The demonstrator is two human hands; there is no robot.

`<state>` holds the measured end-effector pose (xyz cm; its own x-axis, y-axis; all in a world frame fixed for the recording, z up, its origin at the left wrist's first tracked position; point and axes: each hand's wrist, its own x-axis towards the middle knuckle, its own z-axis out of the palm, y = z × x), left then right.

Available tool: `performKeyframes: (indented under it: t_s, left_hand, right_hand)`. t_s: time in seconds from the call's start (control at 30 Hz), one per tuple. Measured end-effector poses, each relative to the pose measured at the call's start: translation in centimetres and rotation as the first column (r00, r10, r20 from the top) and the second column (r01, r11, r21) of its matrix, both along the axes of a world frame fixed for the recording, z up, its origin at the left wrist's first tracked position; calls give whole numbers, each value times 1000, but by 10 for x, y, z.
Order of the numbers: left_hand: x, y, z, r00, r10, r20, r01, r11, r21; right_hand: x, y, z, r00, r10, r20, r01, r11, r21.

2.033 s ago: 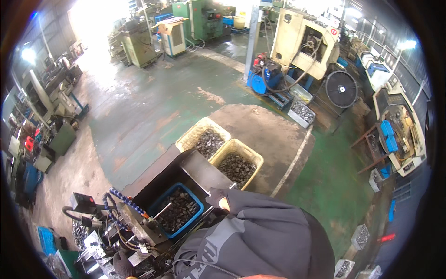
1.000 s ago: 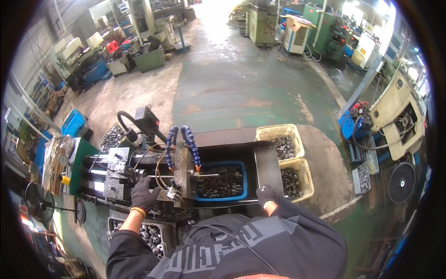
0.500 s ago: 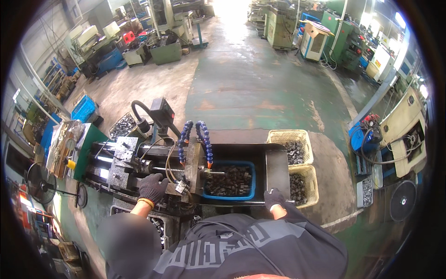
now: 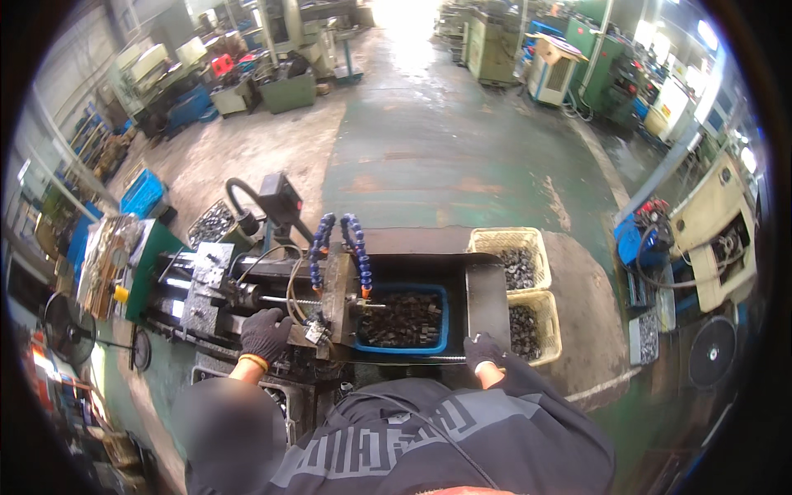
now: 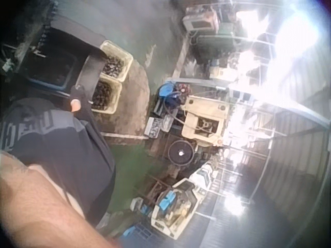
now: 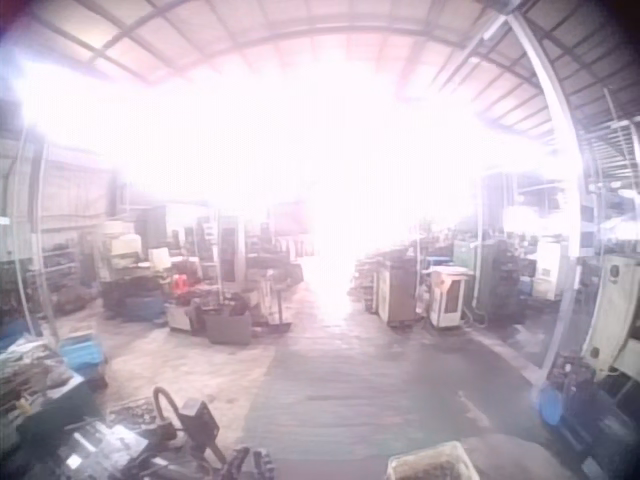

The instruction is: The person operates a manual metalworking machine in a factory, repeatedly picking small metal parts from a blue bin, inserting them into the machine, and then removing the processed parts. The person also briefly inspects a finished part before continuing the cycle.

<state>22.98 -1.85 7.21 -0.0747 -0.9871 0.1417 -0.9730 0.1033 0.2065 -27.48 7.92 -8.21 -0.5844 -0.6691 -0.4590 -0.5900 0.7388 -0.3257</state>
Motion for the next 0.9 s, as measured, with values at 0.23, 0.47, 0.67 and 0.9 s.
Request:
performKeyframes:
  t_s: [0.23, 0.47, 0.67, 0.9]
  left_hand:
    - [5, -2, 0, 999, 11, 45, -15, 996, 89]
    - [-2, -1, 21, 998, 19, 64, -32, 977, 209]
    - [18, -9, -13, 999, -27, 33, 22, 991, 133]
    - [14, -7, -10, 999, 6, 43, -10, 995, 97]
  right_hand:
    - [-8, -3, 3, 994, 1, 109, -5, 999, 33]
    - [-15, -6, -18, 988, -16, 154, 8, 998, 55]
    - [-18, 7, -29, 985, -26, 173, 34, 998, -43]
    - [-20, 2, -78, 991, 51, 122, -45, 998, -52]
